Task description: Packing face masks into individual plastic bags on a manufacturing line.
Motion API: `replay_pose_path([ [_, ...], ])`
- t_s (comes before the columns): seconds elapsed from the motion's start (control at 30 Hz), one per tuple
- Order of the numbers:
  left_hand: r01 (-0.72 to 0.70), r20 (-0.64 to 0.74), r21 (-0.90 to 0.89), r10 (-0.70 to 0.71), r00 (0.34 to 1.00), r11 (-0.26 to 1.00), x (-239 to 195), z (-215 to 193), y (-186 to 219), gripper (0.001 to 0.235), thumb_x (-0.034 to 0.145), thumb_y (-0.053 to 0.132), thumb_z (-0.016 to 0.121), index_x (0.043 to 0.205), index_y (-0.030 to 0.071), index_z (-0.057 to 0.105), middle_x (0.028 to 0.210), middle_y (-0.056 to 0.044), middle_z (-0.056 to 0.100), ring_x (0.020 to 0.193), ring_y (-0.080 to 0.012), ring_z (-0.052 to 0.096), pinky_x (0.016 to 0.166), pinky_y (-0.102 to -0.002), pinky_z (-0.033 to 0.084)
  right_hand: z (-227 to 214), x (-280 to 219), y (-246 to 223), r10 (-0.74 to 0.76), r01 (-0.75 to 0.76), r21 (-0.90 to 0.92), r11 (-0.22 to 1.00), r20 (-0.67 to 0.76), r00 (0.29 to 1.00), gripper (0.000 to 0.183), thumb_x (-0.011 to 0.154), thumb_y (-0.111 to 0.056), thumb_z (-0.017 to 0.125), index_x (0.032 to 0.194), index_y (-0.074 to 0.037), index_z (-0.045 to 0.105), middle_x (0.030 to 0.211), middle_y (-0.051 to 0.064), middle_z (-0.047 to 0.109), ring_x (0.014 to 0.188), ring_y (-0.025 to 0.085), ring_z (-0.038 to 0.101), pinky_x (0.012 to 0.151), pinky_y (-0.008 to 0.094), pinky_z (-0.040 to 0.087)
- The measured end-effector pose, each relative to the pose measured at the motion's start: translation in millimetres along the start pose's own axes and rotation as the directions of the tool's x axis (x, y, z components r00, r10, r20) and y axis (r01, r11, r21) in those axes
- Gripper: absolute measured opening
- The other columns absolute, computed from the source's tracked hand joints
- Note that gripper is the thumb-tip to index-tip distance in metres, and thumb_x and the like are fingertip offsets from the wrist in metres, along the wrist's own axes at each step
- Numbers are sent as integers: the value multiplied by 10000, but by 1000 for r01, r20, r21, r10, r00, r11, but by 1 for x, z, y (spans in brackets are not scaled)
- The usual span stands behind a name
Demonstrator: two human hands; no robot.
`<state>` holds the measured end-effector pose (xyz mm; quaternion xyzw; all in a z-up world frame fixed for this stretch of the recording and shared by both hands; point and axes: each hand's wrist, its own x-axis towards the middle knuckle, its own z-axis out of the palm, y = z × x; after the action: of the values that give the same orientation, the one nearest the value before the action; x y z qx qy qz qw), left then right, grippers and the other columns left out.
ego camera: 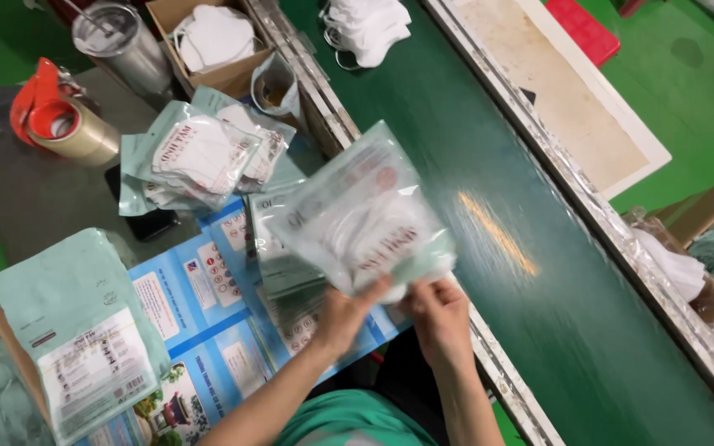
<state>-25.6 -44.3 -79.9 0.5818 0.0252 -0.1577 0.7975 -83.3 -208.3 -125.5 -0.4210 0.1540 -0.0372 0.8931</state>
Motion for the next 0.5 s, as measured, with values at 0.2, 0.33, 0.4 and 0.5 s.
replay_pose_path([
  [0.2,-493,701,267,184,689,828,-38,10,23,323,961,170,738,1238,49,625,1246,-31,678,1160,-184,666,1032,-332,543,38,-2,-61,-240,191,-468,863,-46,970,224,997,-95,636,1177,29,689,1011,67,743,905,113,696,822,298,591],
  [0.33,-791,515,578,663,543,200,-22,22,143,347,804,20,744,1137,-51,681,1206,-181,706,1097,-334,707,933,-425,580,77,-28,-115,-295,230,-760,607,53,954,292,838,-8,739,1111,8,636,1008,56,768,913,127,744,815,284,612],
  [0.4,-785,514,563,634,578,259,-11,20,144,337,797,36,764,1115,-47,693,1157,-176,723,1062,-332,717,904,-425,584,80,-35,-112,-323,298,-798,523,138,936,227,844,0,762,1054,5,675,975,62,776,910,141,765,820,293,619],
  [0.5,-790,539,484,583,607,376,-6,21,129,270,829,58,780,1081,-18,724,1089,-145,759,1019,-300,747,871,-401,603,62,-38,-98,-323,400,-856,328,296,899,186,814,2,803,991,-8,745,910,79,780,859,166,772,767,312,611],
])
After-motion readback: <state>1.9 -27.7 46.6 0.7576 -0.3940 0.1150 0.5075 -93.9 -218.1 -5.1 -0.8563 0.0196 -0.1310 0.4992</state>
